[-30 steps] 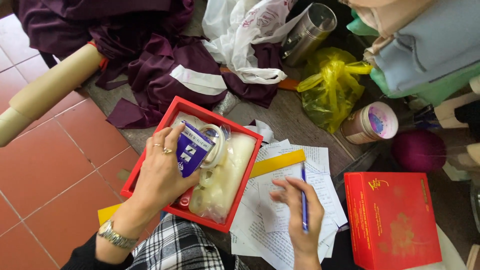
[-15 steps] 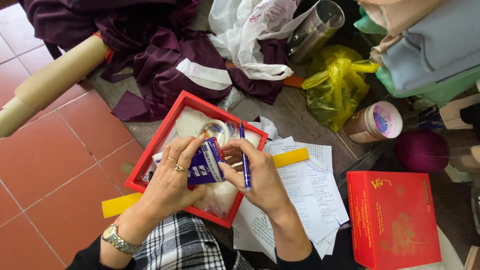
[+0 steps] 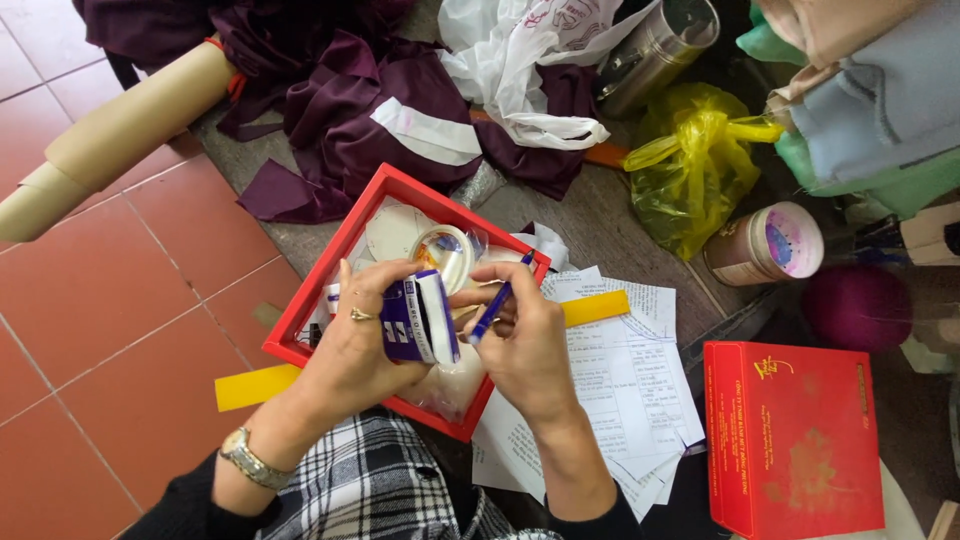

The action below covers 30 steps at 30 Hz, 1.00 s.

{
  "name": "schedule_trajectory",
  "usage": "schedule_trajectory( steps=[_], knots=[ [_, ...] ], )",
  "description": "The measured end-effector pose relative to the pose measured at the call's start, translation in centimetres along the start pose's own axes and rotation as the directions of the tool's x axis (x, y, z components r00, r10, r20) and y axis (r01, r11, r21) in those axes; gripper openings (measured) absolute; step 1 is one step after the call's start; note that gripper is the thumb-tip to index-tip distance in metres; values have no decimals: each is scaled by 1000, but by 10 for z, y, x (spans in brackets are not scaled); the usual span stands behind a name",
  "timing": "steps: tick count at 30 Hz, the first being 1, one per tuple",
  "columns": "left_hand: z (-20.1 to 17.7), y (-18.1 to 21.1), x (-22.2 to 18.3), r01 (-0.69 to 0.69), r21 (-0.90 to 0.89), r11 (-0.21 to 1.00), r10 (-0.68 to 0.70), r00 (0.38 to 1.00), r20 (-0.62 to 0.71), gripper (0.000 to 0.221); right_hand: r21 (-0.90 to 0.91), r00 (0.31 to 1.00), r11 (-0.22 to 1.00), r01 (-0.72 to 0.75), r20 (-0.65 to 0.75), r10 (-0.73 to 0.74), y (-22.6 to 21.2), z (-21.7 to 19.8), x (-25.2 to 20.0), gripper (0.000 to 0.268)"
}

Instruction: The person retrieves a red box from a cabinet, opens it to access pens and tape, and handles several blue pens while writing on paper sheets at a floor-level workspace.

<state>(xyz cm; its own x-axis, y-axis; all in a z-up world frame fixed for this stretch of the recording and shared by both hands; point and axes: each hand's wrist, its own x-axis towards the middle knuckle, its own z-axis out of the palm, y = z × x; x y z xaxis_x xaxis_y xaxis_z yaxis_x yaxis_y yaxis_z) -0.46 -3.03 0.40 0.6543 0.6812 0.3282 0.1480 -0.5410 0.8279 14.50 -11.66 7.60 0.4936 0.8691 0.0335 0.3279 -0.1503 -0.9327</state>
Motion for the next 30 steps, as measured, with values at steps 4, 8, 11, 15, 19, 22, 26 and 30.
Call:
schedule_trajectory(
  steps=[4,8,11,15,19,22,26,30],
  knots=[
    [-10,-1,0,-5,-94,996,10,999,52,103,99,995,990,96,-2,-97,-12,8,-4,34],
    [-7,-3,-1,4,-73,997,-2,1000,27,98,-22,970,972,232,-62,-233,-22,14,-10,41],
    [-7,1,-1,-27,-44,999,28,999,26,99,-90,978,974,208,-13,-210,-14,17,-12,36],
    [-9,0,-2,-46,-81,996,49,998,41,102,-27,983,985,172,-63,-174,-3,13,-10,32],
    [-15,6,0,-82,-135,987,92,993,70,100,101,990,986,133,-65,-127,-3,9,-11,30],
    [-15,5,0,-102,-143,984,113,991,71,101,-21,975,976,215,-55,-216,-11,6,-13,26],
    [-16,3,-2,-121,-146,982,131,989,65,100,-152,961,949,278,33,-276,-9,1,-15,22],
    [-17,4,-2,-122,-161,979,139,985,98,101,-174,958,942,287,35,-285,-8,-2,-13,18]
  ],
)
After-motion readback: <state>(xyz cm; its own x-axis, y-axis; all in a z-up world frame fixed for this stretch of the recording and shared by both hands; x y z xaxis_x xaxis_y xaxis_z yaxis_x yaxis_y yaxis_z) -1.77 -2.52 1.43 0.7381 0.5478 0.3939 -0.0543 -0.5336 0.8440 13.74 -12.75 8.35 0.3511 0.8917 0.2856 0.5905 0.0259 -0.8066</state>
